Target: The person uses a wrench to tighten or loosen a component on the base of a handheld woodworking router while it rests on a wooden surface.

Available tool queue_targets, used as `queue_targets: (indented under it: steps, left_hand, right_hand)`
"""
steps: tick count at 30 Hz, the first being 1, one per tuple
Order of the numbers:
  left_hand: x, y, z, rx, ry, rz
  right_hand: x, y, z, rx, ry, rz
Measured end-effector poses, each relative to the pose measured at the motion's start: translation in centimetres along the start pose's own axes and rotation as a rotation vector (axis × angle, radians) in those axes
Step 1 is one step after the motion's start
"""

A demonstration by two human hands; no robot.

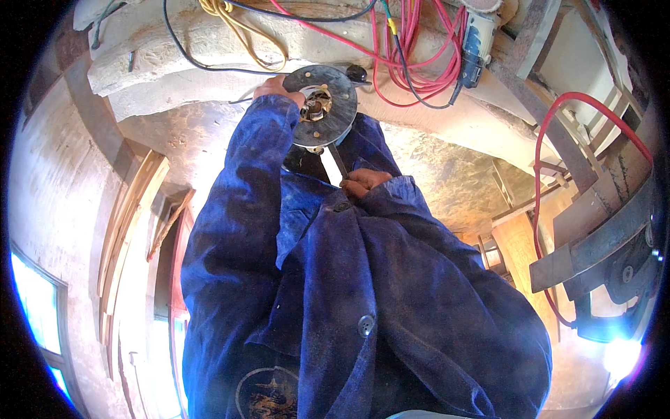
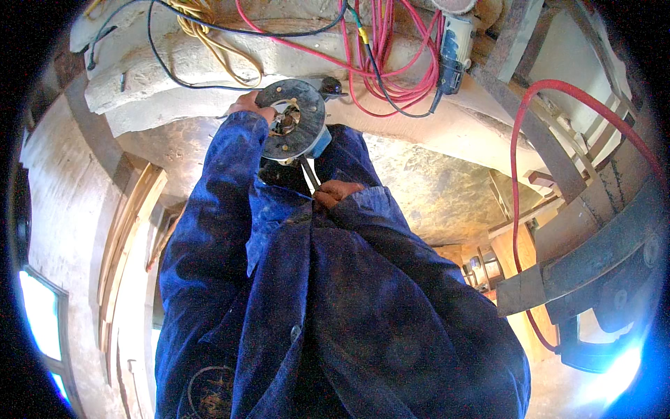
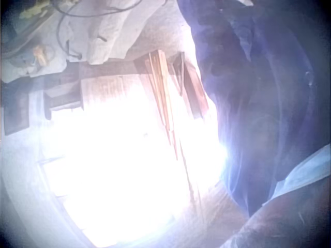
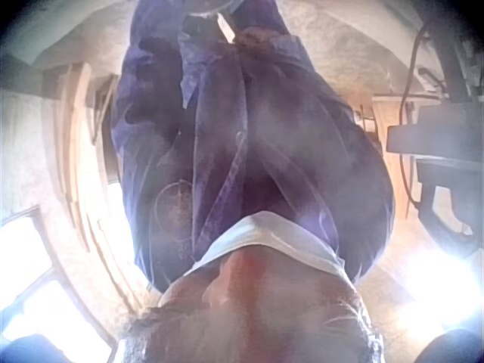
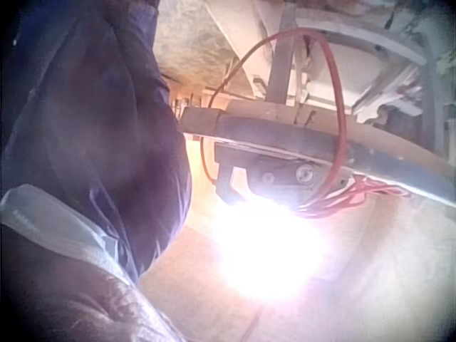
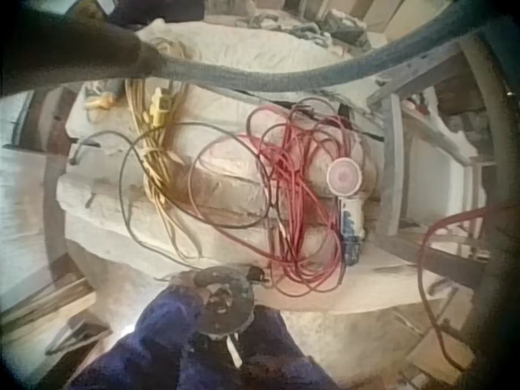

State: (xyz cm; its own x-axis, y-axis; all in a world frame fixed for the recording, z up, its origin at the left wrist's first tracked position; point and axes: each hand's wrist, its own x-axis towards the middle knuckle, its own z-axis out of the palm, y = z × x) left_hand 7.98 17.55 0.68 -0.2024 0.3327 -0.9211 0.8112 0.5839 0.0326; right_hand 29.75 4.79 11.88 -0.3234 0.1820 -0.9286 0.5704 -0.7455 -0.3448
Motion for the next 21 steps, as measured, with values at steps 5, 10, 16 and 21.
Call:
queue_targets:
  steps: [5, 10, 16, 21]
  left_hand:
    - [-0.3, 0.2, -0.5, -0.023, -0.024, 0.05]
    - [0.5, -0.8, 0.9, -0.007, 0.065, 0.026]
    - [-0.1, 0.0, 0.0, -0.022, 0.002, 0.034]
    - [-0.2, 0.3, 0.3, 0.028, 0.028, 0.024]
  right_hand:
    - [0.5, 0.5, -2.2, 0.214, -0.049, 0.106]
    - [4.4, 6.6, -6.8, 0.464, 0.205, 0.043]
    - [14.8, 8.7, -11.3, 0.793, 0.181, 0.094]
    - [16.8, 10.4, -10.7, 0.99, 0.142, 0.218]
